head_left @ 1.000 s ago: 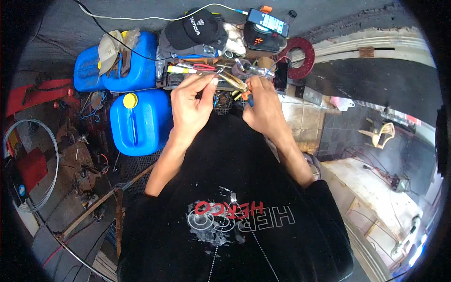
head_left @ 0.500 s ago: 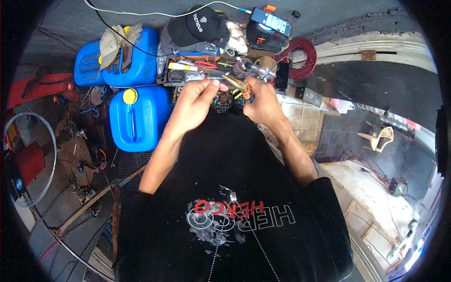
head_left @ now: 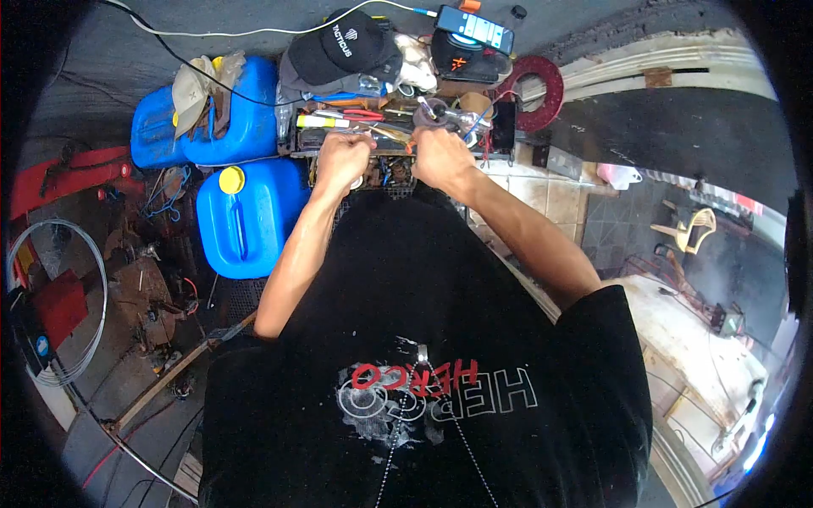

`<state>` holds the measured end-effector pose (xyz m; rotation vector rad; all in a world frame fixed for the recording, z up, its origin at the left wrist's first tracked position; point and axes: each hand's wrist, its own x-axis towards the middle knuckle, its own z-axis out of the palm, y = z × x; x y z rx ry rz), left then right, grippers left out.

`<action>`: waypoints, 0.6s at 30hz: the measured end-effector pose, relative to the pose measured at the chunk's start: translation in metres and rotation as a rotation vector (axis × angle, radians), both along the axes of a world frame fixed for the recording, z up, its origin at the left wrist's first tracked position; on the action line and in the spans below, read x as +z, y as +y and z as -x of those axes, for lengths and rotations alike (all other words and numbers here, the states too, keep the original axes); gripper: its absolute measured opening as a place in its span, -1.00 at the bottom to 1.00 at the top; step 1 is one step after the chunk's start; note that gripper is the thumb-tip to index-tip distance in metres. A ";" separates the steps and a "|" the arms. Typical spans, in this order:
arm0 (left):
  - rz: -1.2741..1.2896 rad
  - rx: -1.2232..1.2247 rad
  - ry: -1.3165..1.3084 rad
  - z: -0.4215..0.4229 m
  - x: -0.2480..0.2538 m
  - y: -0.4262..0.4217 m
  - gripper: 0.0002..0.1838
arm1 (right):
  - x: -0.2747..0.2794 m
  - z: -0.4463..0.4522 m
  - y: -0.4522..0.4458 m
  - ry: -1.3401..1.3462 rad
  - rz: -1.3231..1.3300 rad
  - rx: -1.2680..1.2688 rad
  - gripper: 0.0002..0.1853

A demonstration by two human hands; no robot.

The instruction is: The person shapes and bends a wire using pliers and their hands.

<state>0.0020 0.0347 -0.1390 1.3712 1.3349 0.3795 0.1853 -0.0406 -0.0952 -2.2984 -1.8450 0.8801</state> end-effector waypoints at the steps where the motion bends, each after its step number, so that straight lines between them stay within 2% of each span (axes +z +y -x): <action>1: -0.060 0.031 -0.011 0.001 -0.007 -0.001 -0.71 | -0.003 0.003 0.001 -0.014 0.015 -0.015 -0.62; 6: 0.066 0.054 0.014 0.003 -0.008 0.000 -0.67 | -0.016 0.002 0.005 -0.043 0.060 0.028 -0.62; 8: 0.014 0.001 -0.072 0.008 -0.002 0.006 -0.69 | -0.018 -0.004 0.005 0.132 -0.015 0.072 -0.67; 11: 0.106 0.097 -0.191 0.017 0.026 0.007 -0.63 | -0.020 -0.014 -0.004 0.765 0.129 -0.092 -0.72; 12: 0.184 0.123 -0.268 0.021 0.031 0.008 -0.62 | -0.008 -0.010 -0.009 0.932 0.296 -0.266 -0.64; 14: 0.183 0.111 -0.299 0.024 0.039 0.001 -0.61 | 0.017 -0.006 -0.019 1.234 0.419 -0.411 -0.52; 16: 0.244 0.107 -0.454 0.024 0.050 -0.002 -0.61 | 0.039 0.002 -0.024 1.397 0.505 -0.464 -0.44; 18: 0.271 0.112 -0.486 0.020 0.059 -0.009 -0.60 | 0.050 0.008 -0.028 1.498 0.558 -0.508 -0.38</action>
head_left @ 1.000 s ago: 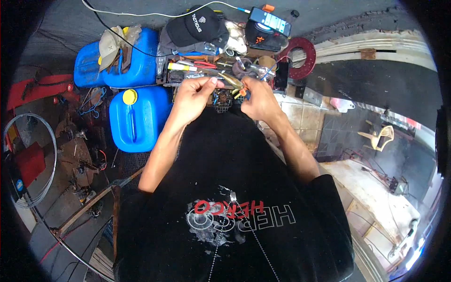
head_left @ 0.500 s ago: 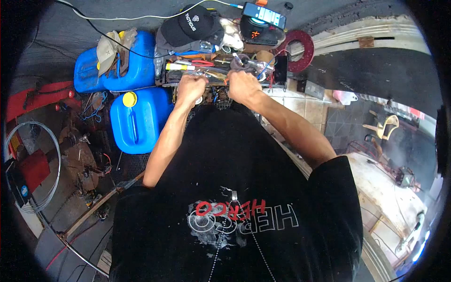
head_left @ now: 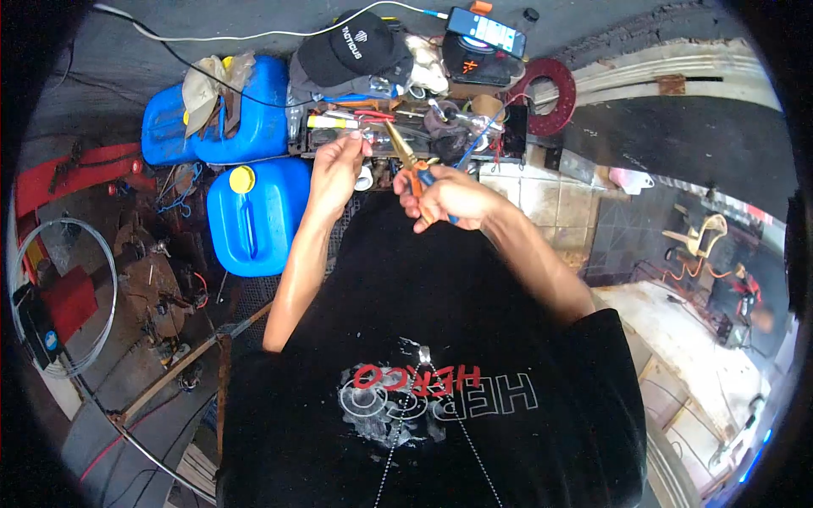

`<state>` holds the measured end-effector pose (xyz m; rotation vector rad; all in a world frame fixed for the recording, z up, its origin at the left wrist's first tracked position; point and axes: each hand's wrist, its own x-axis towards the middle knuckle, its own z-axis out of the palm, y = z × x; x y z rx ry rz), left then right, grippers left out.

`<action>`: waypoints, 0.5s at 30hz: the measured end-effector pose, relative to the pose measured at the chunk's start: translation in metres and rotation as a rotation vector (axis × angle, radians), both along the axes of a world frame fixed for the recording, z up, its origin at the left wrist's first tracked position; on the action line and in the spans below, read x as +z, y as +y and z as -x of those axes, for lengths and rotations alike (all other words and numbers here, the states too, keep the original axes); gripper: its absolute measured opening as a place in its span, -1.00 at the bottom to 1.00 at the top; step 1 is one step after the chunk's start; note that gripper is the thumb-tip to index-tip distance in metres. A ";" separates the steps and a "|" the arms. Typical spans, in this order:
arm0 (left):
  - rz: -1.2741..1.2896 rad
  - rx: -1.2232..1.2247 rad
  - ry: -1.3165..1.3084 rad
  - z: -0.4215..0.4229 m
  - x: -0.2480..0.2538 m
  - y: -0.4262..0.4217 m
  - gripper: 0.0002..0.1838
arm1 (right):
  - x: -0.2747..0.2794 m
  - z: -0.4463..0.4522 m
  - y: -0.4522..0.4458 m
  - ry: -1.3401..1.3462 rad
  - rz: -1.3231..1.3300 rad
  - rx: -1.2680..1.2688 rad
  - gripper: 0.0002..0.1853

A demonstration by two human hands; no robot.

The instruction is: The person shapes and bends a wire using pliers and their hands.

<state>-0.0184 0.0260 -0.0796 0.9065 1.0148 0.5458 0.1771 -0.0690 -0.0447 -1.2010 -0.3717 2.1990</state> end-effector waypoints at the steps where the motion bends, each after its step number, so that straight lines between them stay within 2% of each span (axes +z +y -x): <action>1: -0.023 -0.003 -0.011 0.000 0.003 -0.004 -0.59 | 0.008 0.001 -0.001 0.055 0.015 0.012 -0.37; 6: -0.166 -0.028 -0.033 -0.001 0.011 -0.016 -0.55 | 0.027 0.007 -0.009 0.229 0.106 -0.033 -0.32; 8: -0.198 -0.049 -0.028 -0.001 0.014 -0.017 -0.55 | 0.016 0.007 -0.014 0.535 0.173 -0.054 -0.29; 9: -0.228 -0.069 -0.020 0.000 0.015 -0.018 -0.54 | 0.020 0.007 -0.017 0.519 0.080 0.009 -0.65; 10: -0.229 -0.064 -0.019 0.000 0.016 -0.019 -0.54 | 0.017 0.009 -0.016 0.519 0.080 0.014 -0.65; 11: -0.249 -0.067 -0.029 -0.001 0.017 -0.020 -0.54 | 0.010 0.010 -0.015 0.446 -0.080 0.130 -0.64; 14: -0.298 -0.078 -0.029 -0.003 0.023 -0.022 -0.53 | 0.015 0.014 -0.017 0.708 0.084 0.042 -0.55; 15: -0.317 -0.073 -0.042 -0.004 0.024 -0.023 -0.53 | 0.006 0.017 -0.016 0.283 -0.412 0.276 -0.54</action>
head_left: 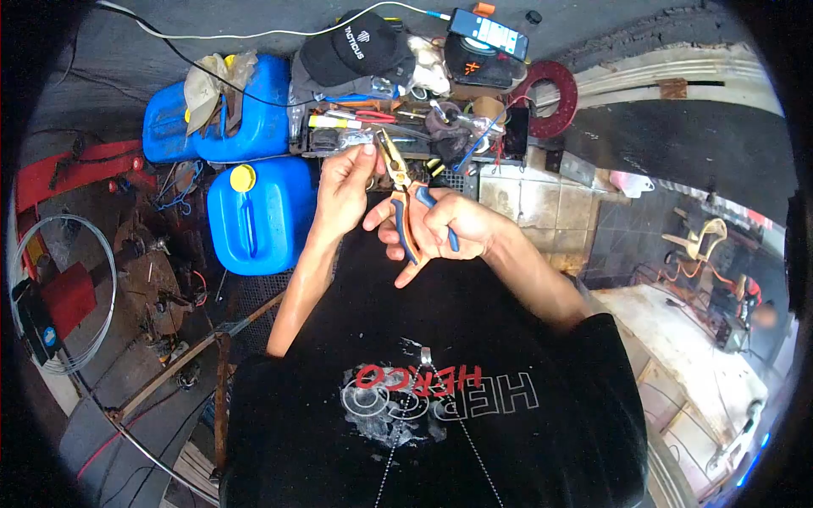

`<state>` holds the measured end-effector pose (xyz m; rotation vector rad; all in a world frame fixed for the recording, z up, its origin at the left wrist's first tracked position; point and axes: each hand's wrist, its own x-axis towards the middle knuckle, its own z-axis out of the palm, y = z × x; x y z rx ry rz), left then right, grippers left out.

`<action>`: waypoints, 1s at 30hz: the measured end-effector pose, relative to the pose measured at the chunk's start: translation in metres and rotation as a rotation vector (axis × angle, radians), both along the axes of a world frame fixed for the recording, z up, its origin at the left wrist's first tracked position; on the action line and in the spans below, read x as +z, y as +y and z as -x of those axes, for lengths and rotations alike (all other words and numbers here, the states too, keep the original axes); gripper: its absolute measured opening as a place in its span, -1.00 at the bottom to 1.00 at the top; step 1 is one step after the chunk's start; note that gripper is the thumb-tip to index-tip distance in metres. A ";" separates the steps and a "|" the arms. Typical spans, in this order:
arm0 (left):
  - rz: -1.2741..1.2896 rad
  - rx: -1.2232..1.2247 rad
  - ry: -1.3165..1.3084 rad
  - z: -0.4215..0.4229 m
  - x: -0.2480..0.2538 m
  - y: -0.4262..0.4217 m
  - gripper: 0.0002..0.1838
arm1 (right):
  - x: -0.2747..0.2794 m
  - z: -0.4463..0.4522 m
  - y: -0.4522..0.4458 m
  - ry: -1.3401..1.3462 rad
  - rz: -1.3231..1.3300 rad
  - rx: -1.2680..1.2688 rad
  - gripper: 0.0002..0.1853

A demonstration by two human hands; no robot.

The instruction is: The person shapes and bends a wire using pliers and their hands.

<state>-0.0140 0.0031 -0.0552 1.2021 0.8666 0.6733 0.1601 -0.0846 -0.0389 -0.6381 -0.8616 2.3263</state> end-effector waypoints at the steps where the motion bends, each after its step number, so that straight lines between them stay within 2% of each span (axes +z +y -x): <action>1: -0.019 0.003 -0.015 -0.001 0.001 0.000 -0.52 | -0.004 -0.001 -0.002 -0.079 -0.171 0.020 -0.55; 3: 0.006 0.001 -0.028 0.001 0.004 -0.001 -0.51 | -0.002 -0.001 -0.003 -0.253 -0.511 0.032 -0.57; 4: 0.029 0.000 -0.043 0.002 0.005 -0.001 -0.51 | 0.011 -0.002 -0.001 -0.009 -0.084 -0.029 -0.59; 6: 0.005 -0.011 -0.038 0.007 0.001 0.002 -0.51 | 0.018 0.000 -0.003 0.233 0.344 -0.084 -0.61; 8: -0.015 -0.021 -0.034 0.012 -0.003 0.004 -0.51 | 0.014 0.003 -0.009 0.255 0.502 -0.236 -0.45; 11: -0.036 -0.046 -0.029 0.013 -0.003 0.004 -0.53 | 0.029 0.007 -0.009 0.281 0.455 -0.224 -0.50; 12: -0.008 -0.001 -0.054 0.009 0.001 0.001 -0.54 | 0.027 0.008 -0.010 0.327 0.448 -0.205 -0.42; 13: 0.021 0.045 -0.079 0.006 0.003 -0.001 -0.55 | 0.030 0.008 -0.011 0.328 0.448 -0.206 -0.42; 15: -0.011 0.026 -0.070 0.012 -0.001 0.001 -0.52 | 0.040 0.005 -0.011 0.394 0.486 -0.135 -0.49; 16: -0.026 -0.006 -0.060 0.014 0.000 0.001 -0.50 | 0.042 0.005 -0.012 0.342 0.450 -0.102 -0.42; 20: -0.117 -0.030 -0.048 0.014 0.010 0.002 -0.49 | 0.044 0.011 -0.019 0.336 0.456 -0.094 -0.44; 23: -0.238 -0.003 -0.088 0.011 0.025 0.007 -0.49 | 0.049 0.012 -0.024 0.505 0.528 -0.243 -0.31; 24: -0.345 -0.088 -0.078 0.011 0.032 0.014 -0.49 | 0.055 0.012 -0.027 0.386 0.447 -0.305 -0.31; 25: -0.449 -0.165 -0.062 0.012 0.037 0.016 -0.48 | 0.056 0.012 -0.032 0.276 0.216 -0.305 -0.41; 27: -0.504 -0.155 -0.021 0.009 0.042 0.016 -0.48 | 0.057 0.016 -0.040 0.140 0.146 -0.279 -0.47; 29: -0.673 -0.196 -0.116 0.008 0.050 0.018 -0.47 | 0.062 0.014 -0.041 0.137 0.129 -0.248 -0.48; 30: -0.715 -0.143 -0.083 0.005 0.059 0.015 -0.47 | 0.066 0.008 -0.040 0.128 0.086 -0.186 -0.49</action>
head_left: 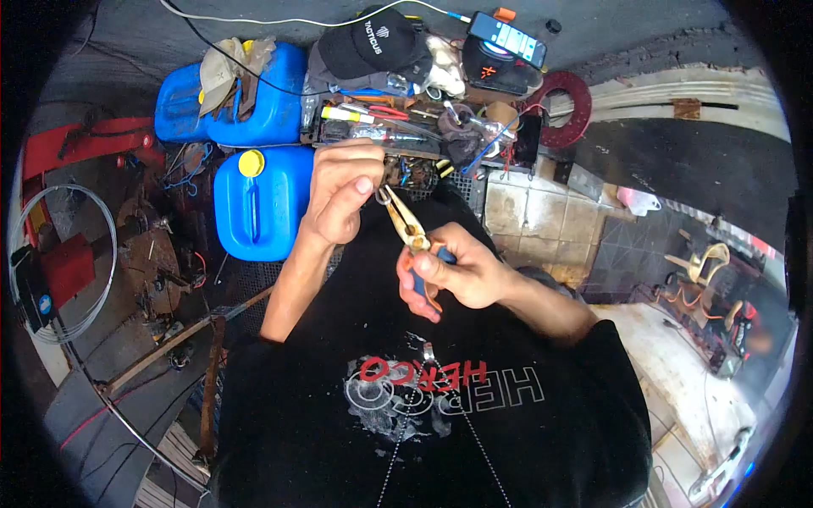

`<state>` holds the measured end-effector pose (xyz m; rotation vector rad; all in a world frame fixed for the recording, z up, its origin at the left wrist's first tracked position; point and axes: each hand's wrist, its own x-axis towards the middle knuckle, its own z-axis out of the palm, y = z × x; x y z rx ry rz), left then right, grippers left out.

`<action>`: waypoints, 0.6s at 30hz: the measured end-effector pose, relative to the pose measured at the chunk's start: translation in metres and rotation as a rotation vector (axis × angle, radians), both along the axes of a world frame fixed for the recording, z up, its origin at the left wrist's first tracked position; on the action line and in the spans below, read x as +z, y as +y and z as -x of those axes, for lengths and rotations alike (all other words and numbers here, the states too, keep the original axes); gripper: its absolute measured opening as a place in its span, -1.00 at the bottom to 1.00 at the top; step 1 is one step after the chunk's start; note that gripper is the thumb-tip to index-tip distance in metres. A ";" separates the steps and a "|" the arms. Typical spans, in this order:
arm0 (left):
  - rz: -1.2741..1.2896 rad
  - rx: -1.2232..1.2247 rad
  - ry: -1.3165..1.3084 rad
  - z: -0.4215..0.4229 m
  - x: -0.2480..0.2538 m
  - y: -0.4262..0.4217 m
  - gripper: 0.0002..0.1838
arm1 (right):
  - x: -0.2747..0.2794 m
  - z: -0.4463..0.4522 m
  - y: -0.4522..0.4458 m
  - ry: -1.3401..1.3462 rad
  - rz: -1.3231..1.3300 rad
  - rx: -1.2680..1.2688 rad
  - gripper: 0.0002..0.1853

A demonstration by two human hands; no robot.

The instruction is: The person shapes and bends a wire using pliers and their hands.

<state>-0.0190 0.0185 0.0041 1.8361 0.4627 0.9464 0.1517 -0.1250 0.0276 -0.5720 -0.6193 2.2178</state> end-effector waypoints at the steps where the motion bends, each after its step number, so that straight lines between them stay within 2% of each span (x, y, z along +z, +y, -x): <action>1: -0.001 0.007 0.002 0.000 0.005 0.001 -0.47 | 0.003 -0.003 0.000 -0.009 -0.045 0.060 -0.50; 4: -0.078 -0.080 -0.064 -0.006 0.016 0.003 -0.46 | 0.009 -0.004 -0.003 0.024 -0.047 0.066 -0.54; 7: -0.069 -0.086 -0.146 -0.018 0.024 -0.001 -0.38 | 0.014 -0.010 -0.001 0.015 -0.082 0.115 -0.56; 11: -0.113 -0.083 -0.177 -0.025 0.029 -0.003 -0.39 | 0.015 -0.011 -0.008 0.110 -0.003 0.152 -0.54; 13: -0.129 -0.078 -0.181 -0.029 0.030 -0.003 -0.39 | 0.013 -0.012 -0.010 0.302 0.078 0.189 -0.52; 17: -0.161 -0.120 -0.188 -0.037 0.037 -0.002 -0.38 | 0.012 -0.017 -0.009 0.479 0.089 0.249 -0.47; 18: -0.182 -0.210 -0.197 -0.036 0.038 0.003 -0.48 | 0.011 -0.019 -0.009 0.481 0.089 0.257 -0.47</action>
